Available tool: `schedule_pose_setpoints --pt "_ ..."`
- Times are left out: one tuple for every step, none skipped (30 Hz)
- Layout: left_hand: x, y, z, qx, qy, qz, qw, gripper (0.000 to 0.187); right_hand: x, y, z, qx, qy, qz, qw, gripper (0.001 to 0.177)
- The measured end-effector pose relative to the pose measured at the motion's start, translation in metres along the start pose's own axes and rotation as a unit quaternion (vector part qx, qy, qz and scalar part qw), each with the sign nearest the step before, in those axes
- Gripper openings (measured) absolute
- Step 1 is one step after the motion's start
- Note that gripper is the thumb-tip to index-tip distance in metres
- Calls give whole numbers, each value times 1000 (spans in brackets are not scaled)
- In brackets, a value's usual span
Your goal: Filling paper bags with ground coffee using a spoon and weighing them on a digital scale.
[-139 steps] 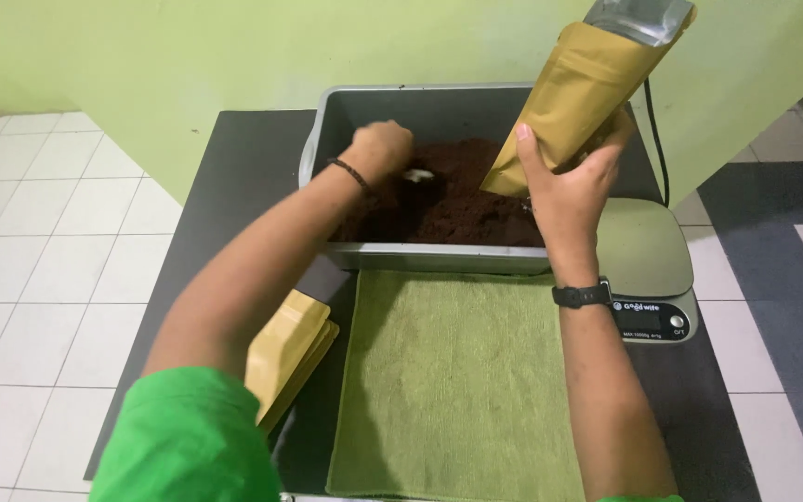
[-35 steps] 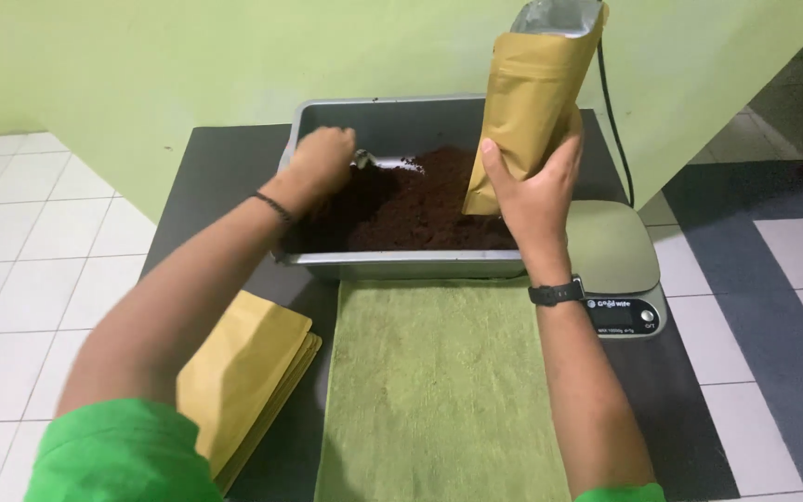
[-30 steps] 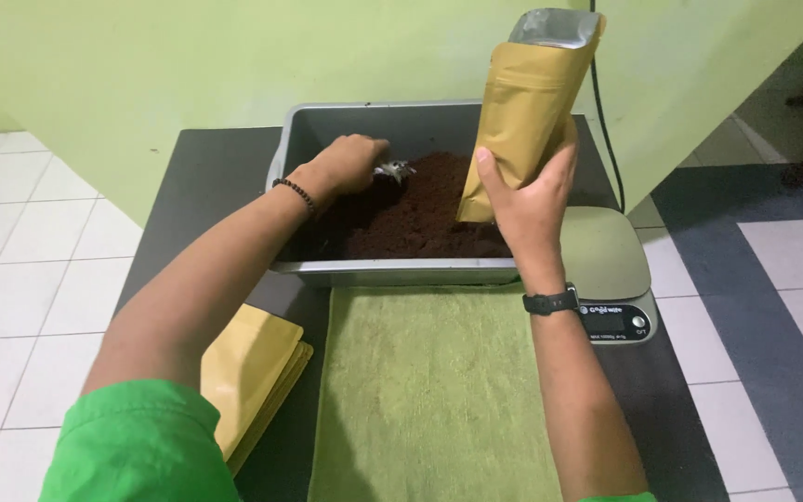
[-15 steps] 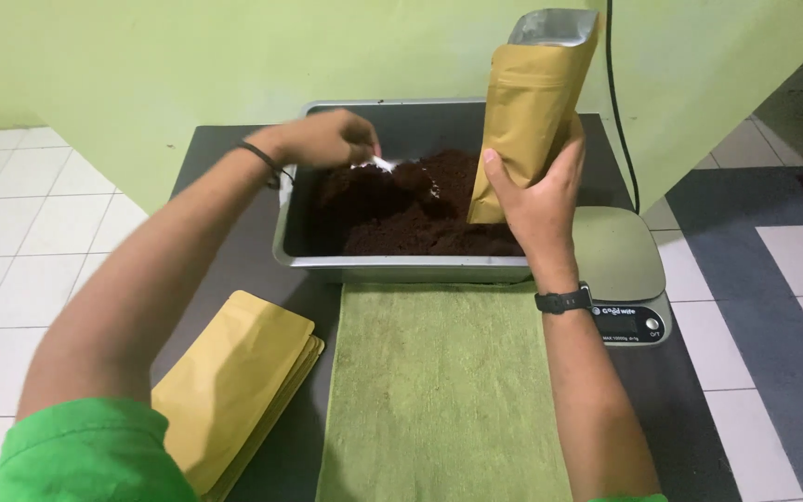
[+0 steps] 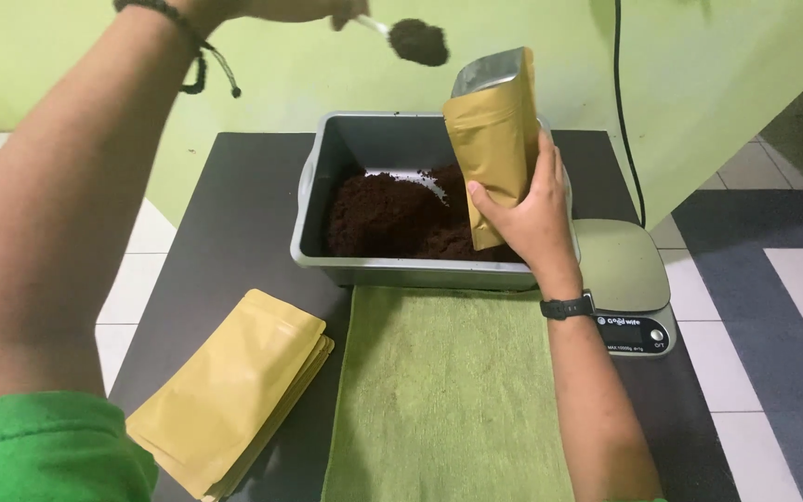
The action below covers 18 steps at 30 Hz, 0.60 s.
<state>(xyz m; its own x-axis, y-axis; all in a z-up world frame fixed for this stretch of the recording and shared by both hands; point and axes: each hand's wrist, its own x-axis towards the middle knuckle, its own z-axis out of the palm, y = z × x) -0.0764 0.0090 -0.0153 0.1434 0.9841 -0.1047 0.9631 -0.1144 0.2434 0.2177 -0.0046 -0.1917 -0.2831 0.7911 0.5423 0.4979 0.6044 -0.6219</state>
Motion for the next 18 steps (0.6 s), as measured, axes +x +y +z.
schedule_pose_setpoints --pt "6 5 1 0 2 -1 1000 34 0 3 2 0 0 -2 1000 94" --pt "13 10 2 11 5 13 1000 33 0 5 3 -3 2 -13 1000 94" --pt "20 16 2 22 10 28 999 33 1 8 4 -7 4 -24 1000 95" --pt "23 23 2 24 12 28 999 33 2 7 4 -7 6 -26 1000 95" --pt "26 31 3 35 16 43 998 32 1 6 3 -6 3 -22 1000 95" --pt "29 39 4 47 19 58 997 32 1 6 3 -5 -1 -18 1000 94" --pt "20 49 16 48 19 59 997 32 1 4 2 -5 0 -18 1000 94" --pt "11 60 28 223 136 184 948 24 2 3 1 1 -4 -21 1000 95" --pt "2 71 42 380 241 302 840 21 1 2 0 6 -9 -22 1000 96" --pt "-2 68 47 380 240 303 840 21 -1 5 0 6 -8 -20 1000 96" --pt "-5 65 51 429 295 318 792 19 -1 7 1 8 2 -24 1000 98" --pt "-8 62 55 475 348 331 738 28 -1 8 1 10 12 -29 999 99" --pt "-11 57 54 475 350 329 737 28 0 8 -1 10 12 -31 999 99" --pt "-15 51 53 463 362 330 739 30 1 8 -2 3 4 -16 1000 102" --pt "-21 44 53 451 370 331 742 34 0 7 0 0 -6 2 1000 105" --pt "-26 40 54 452 368 329 743 34 -2 7 1 3 -8 1 1000 105" --pt "-31 37 53 431 391 324 746 22 -2 8 1 -2 -8 3 1000 103" --pt "-35 34 53 409 415 318 748 11 -2 8 0 -7 -9 5 1000 102"
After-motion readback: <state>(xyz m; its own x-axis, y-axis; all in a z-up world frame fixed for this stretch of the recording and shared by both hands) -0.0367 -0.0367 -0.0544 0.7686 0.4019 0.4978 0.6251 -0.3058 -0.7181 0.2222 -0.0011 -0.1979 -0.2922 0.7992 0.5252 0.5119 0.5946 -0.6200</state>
